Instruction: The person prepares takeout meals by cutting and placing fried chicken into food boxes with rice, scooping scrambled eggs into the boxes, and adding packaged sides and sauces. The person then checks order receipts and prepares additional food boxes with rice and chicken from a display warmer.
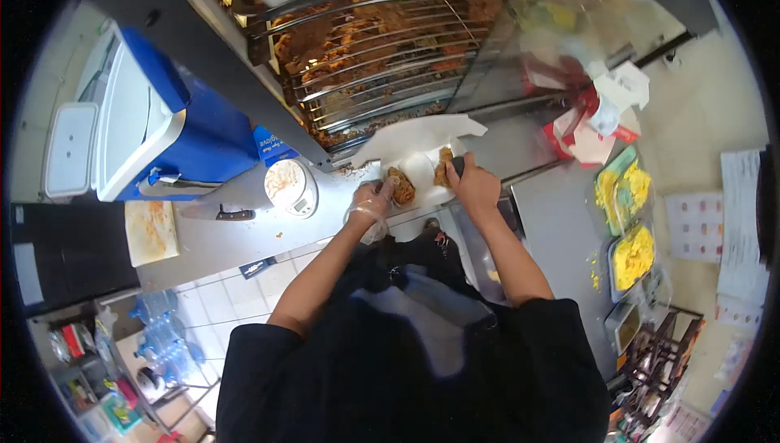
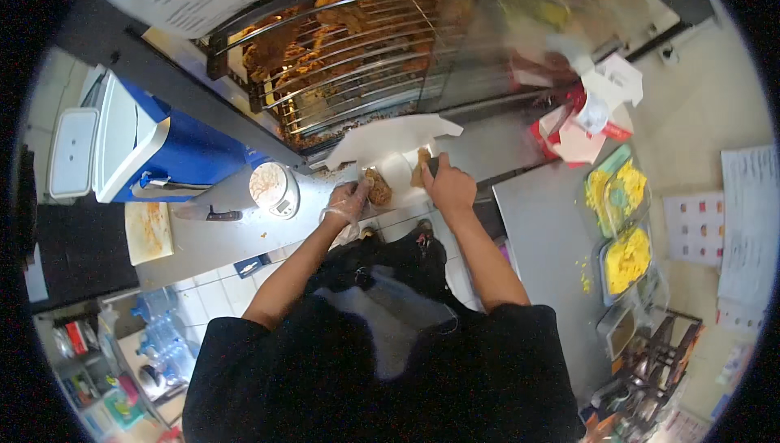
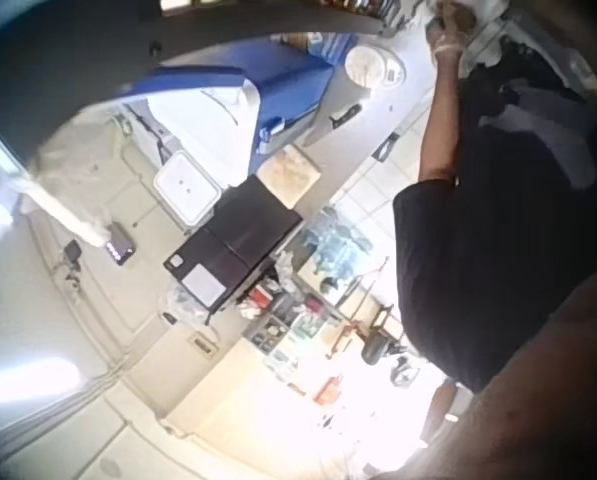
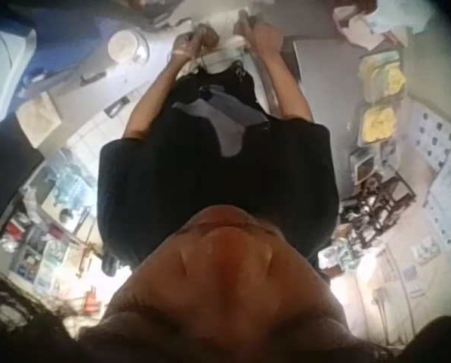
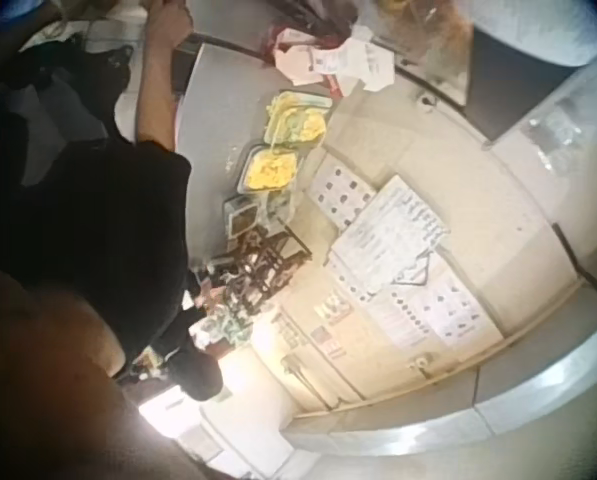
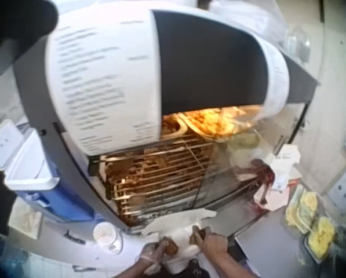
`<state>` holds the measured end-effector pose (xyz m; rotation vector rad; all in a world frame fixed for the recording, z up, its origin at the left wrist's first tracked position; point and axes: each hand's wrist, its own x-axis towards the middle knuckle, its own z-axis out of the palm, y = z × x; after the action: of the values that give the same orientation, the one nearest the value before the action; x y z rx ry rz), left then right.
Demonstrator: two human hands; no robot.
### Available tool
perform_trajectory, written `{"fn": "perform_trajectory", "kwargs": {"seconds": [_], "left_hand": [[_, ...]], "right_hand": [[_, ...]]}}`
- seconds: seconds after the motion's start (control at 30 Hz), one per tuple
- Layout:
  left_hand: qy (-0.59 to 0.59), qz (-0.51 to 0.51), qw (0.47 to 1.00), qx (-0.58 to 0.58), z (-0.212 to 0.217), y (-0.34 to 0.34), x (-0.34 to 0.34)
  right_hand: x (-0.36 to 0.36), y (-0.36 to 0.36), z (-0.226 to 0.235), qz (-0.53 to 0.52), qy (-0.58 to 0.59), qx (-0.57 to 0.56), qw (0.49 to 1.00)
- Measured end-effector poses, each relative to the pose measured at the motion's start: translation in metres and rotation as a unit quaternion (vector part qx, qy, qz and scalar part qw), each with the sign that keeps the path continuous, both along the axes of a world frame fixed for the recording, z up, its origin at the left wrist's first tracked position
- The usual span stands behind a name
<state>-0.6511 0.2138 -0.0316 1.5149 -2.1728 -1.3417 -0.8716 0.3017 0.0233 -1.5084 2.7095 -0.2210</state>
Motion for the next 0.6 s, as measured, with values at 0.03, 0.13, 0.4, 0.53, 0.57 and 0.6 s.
{"fn": "perform_trajectory", "kwargs": {"seconds": [0.03,0.13,0.4,0.53,0.57,0.6], "left_hand": [[-0.01,-0.023,0.999,0.037,-0.001,-0.004,0.0],[-0.033,0.011,0.999,-0.006,0.0,-0.008,-0.006],[-0.006,0.007,0.996,0.091,0.029,-0.01,-0.016],[-0.052,-0.033,0.997,-0.04,-0.009,0.001,-0.01],[-0.057,-0.026,0.996,-0.066,-0.01,0.0,-0.009],[-0.056,-0.016,0.996,-0.061,-0.011,0.0,-0.01]], "right_hand": [[-0.002,-0.003,0.0,0.022,0.018,0.01,1.0],[0.005,-0.011,0.027,0.034,0.037,0.0,0.999],[0.024,-0.02,-0.002,0.067,0.039,0.01,0.997],[0.019,-0.02,0.011,0.076,0.031,-0.026,0.996],[0.021,-0.024,0.027,0.025,0.016,-0.017,0.999],[0.022,-0.026,0.04,0.036,0.017,-0.013,0.999]]}}
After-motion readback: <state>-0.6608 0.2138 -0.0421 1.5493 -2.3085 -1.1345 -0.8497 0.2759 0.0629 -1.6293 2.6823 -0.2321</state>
